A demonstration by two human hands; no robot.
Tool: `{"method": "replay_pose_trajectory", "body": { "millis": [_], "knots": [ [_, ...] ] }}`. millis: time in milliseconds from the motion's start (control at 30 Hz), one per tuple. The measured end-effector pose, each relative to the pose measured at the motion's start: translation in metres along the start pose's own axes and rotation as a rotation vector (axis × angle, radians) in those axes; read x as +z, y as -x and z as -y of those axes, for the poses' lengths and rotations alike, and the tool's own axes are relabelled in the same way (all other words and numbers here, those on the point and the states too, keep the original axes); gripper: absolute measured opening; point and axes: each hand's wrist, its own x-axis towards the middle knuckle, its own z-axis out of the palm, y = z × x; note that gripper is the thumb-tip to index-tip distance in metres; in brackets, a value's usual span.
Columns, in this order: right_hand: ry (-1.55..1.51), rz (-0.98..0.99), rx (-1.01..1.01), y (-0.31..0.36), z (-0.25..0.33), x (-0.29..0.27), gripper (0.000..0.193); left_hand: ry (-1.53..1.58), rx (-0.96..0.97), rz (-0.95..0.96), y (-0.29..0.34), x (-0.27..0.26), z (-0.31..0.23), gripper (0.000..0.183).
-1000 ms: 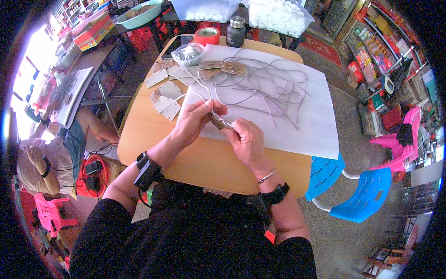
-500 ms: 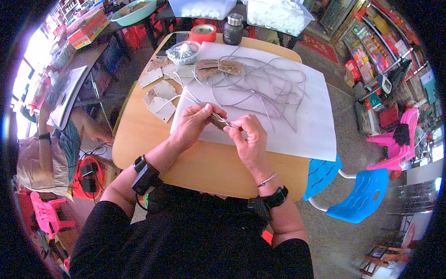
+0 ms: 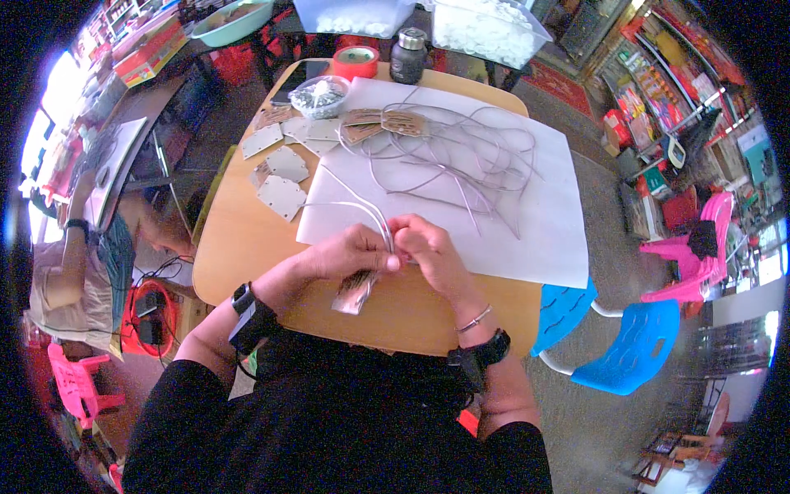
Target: Assembling components by threading wires through holes in a small cardboard or plastic housing.
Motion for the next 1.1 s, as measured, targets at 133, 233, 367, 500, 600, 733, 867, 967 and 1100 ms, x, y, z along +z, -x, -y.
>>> {"method": "replay_pose_trajectory", "body": {
  "millis": [133,233,367,500,600,733,867,967,1100],
  "knots": [
    [-0.022,0.136,0.035,-0.001,0.012,-0.002,0.03,-0.135,0.019,0.148,-0.001,0.009,-0.004,0.029],
    [-0.216,-0.03,0.042,0.003,0.006,-0.012,0.021,-0.178,-0.053,0.194,-0.007,0.007,-0.007,0.028],
    [-0.512,-0.291,-0.023,0.002,-0.005,-0.025,0.016,-0.172,-0.154,0.223,-0.003,0.009,-0.023,0.029],
    [-0.658,-0.459,-0.105,0.002,0.002,-0.036,0.015,-0.189,-0.098,0.24,0.004,0.01,-0.022,0.026],
    [-0.648,-0.561,-0.173,0.003,0.003,-0.046,0.014,-0.201,-0.216,0.277,0.004,0.005,-0.027,0.026],
    [-0.613,-0.627,-0.201,0.005,0.003,-0.05,0.014,-0.15,-0.198,0.261,0.003,0.006,-0.028,0.026],
    [-0.588,-0.611,-0.206,0.005,-0.005,-0.056,0.014,-0.116,-0.232,0.256,0.004,0.005,-0.029,0.025],
    [-0.541,-0.684,-0.218,-0.004,-0.009,-0.053,0.016,-0.152,-0.223,0.203,0.004,-0.002,-0.024,0.024],
    [-0.282,-0.777,-0.117,-0.002,-0.001,-0.06,0.026,0.005,-0.025,-0.151,-0.002,-0.006,-0.007,0.029]
  ]
}}
